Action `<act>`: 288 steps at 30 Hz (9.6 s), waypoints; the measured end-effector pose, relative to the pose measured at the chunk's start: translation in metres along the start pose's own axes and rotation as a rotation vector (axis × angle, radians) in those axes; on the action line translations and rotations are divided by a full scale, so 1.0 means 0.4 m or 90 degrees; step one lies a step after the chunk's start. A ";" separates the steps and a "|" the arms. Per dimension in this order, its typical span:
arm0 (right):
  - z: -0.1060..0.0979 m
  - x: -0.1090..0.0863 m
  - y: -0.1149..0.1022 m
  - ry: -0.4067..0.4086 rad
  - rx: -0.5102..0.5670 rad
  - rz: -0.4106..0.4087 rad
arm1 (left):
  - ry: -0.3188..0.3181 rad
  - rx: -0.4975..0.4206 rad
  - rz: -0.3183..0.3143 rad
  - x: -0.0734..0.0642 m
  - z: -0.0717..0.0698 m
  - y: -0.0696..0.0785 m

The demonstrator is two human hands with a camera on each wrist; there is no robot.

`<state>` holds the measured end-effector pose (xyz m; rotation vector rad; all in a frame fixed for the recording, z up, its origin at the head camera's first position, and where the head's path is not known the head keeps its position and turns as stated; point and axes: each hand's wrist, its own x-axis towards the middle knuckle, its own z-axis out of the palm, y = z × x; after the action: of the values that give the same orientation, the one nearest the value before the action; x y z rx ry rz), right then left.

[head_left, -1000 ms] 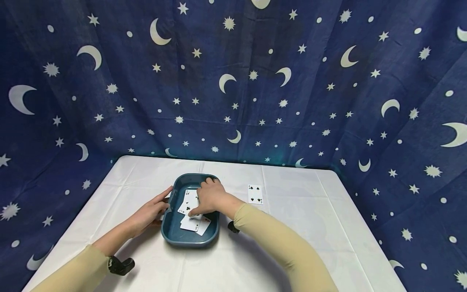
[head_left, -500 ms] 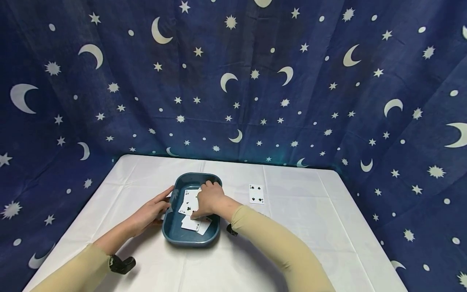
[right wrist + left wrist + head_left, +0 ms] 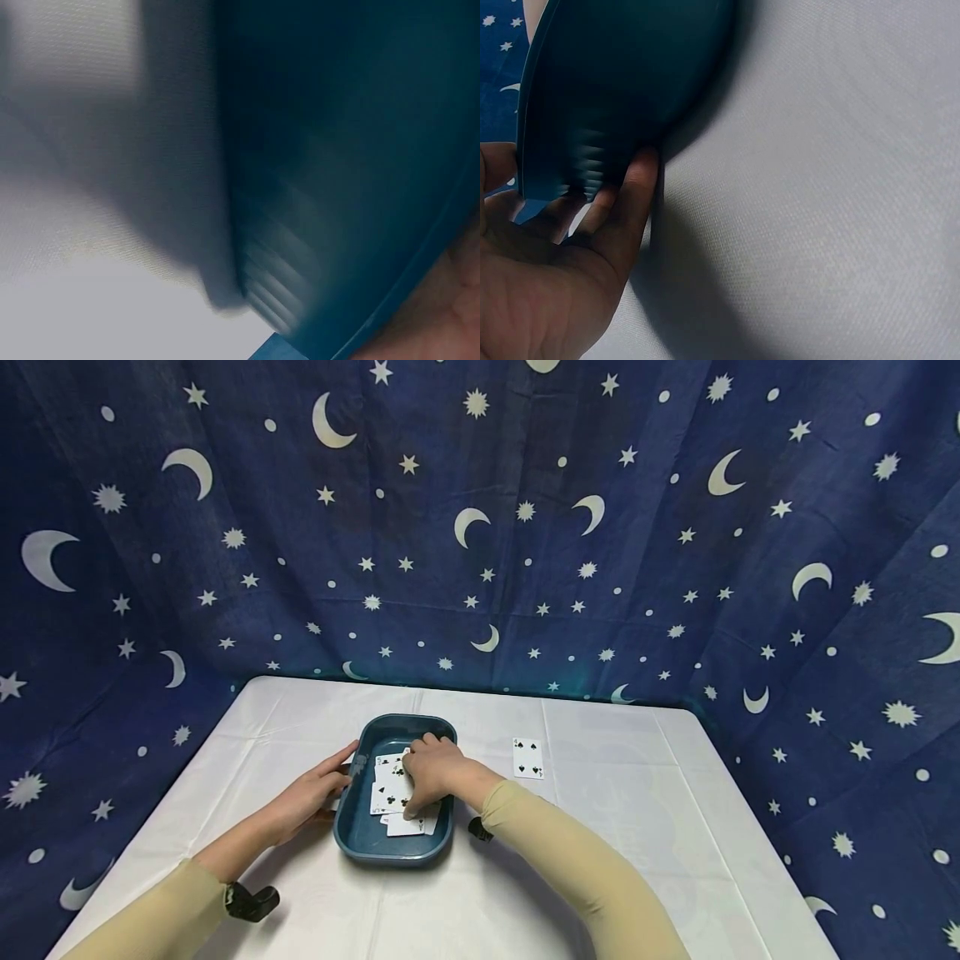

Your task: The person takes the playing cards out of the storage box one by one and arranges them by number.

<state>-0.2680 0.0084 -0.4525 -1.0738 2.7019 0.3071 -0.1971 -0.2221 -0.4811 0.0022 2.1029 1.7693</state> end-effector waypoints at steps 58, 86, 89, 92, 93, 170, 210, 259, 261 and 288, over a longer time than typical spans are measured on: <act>-0.028 -0.318 0.406 0.139 0.247 0.079 | 0.011 0.019 -0.001 0.005 0.000 -0.004; 0.169 -0.412 0.605 0.047 0.363 0.187 | 0.005 0.015 0.004 0.003 0.002 -0.007; 0.177 -0.407 0.607 0.035 0.368 0.187 | 0.009 0.012 -0.002 0.004 0.002 -0.007; 0.185 -0.403 0.608 0.030 0.368 0.192 | 0.008 0.013 0.000 0.003 0.003 -0.006; 0.188 -0.403 0.609 0.029 0.366 0.192 | 0.010 0.011 0.000 0.003 0.003 -0.006; 0.118 -0.357 0.556 0.123 0.305 0.124 | 0.013 0.021 -0.009 0.006 0.001 -0.003; -0.057 -0.054 0.048 0.013 0.015 -0.239 | 0.000 0.002 0.003 0.002 0.004 -0.002; 0.003 -0.010 0.032 -0.013 0.016 -0.186 | -0.002 0.008 0.008 0.001 0.003 -0.008; 0.006 -0.011 0.034 -0.007 0.028 -0.180 | -0.002 0.010 0.009 0.001 0.003 -0.007; -0.060 -0.091 0.125 0.129 0.167 -0.148 | 0.006 0.001 0.006 0.002 0.000 -0.006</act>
<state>-0.2798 0.0609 -0.4140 -1.3808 2.6485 -0.1995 -0.1972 -0.2225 -0.4835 0.0051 2.1144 1.7763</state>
